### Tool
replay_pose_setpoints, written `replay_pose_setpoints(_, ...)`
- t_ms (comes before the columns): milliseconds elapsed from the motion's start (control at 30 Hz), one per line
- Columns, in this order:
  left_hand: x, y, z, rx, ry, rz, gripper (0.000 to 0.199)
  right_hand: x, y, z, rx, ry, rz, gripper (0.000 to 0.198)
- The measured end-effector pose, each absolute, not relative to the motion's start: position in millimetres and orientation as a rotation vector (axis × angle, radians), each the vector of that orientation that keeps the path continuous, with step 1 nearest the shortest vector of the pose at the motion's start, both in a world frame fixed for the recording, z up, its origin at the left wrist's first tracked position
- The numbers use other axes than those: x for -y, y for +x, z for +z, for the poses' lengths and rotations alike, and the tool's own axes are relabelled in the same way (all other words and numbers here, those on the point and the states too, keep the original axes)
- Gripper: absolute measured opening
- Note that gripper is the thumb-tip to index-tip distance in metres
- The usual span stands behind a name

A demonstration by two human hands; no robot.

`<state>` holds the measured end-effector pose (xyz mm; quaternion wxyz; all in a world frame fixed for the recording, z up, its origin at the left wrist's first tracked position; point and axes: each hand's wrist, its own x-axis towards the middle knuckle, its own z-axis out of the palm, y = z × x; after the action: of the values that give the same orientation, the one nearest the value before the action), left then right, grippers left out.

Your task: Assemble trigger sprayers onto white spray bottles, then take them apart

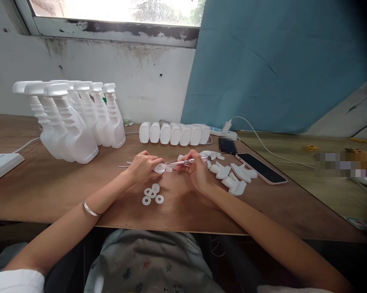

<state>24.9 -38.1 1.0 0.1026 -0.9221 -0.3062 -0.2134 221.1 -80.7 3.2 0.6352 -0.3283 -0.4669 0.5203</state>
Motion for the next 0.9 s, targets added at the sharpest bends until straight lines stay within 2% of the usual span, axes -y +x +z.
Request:
replay_pose_setpoints(100, 38, 25, 1, 1.029, -2.640, -0.632, 0.016, 77, 226, 3, 0.938, -0.772, 1.412, 0.035)
replay_pose_setpoints(167, 38, 24, 2, 1.029, -2.570, -0.635, 0.015, 77, 226, 4, 0.907, -0.900, 1.623, 0.031)
replay_pose_setpoints(267, 38, 24, 3, 0.886, -2.431, -0.636, 0.012, 81, 219, 3, 0.858, -0.998, 1.931, 0.030)
replay_pose_setpoints(367, 40, 25, 3, 0.715, -2.300, -0.632, 0.020, 84, 210, -2, 0.813, -0.935, 2.090, 0.033)
replay_pose_setpoints(533, 44, 32, 0, 0.524, -2.253, -0.560, 0.026, 82, 206, -12, 0.813, -0.839, 2.123, 0.031)
replay_pose_setpoints(700, 45, 34, -2, 0.524, -2.315, -0.546, 0.026, 81, 207, -13, 0.829, -0.811, 2.099, 0.031)
replay_pose_setpoints(800, 43, 30, 1, 0.662, -2.360, -0.661, 0.030, 83, 209, -8, 0.897, -0.850, 2.040, 0.035)
replay_pose_setpoints(900, 39, 25, 4, 0.993, -2.341, -0.880, 0.029, 86, 210, -3, 1.084, -0.933, 1.942, 0.041)
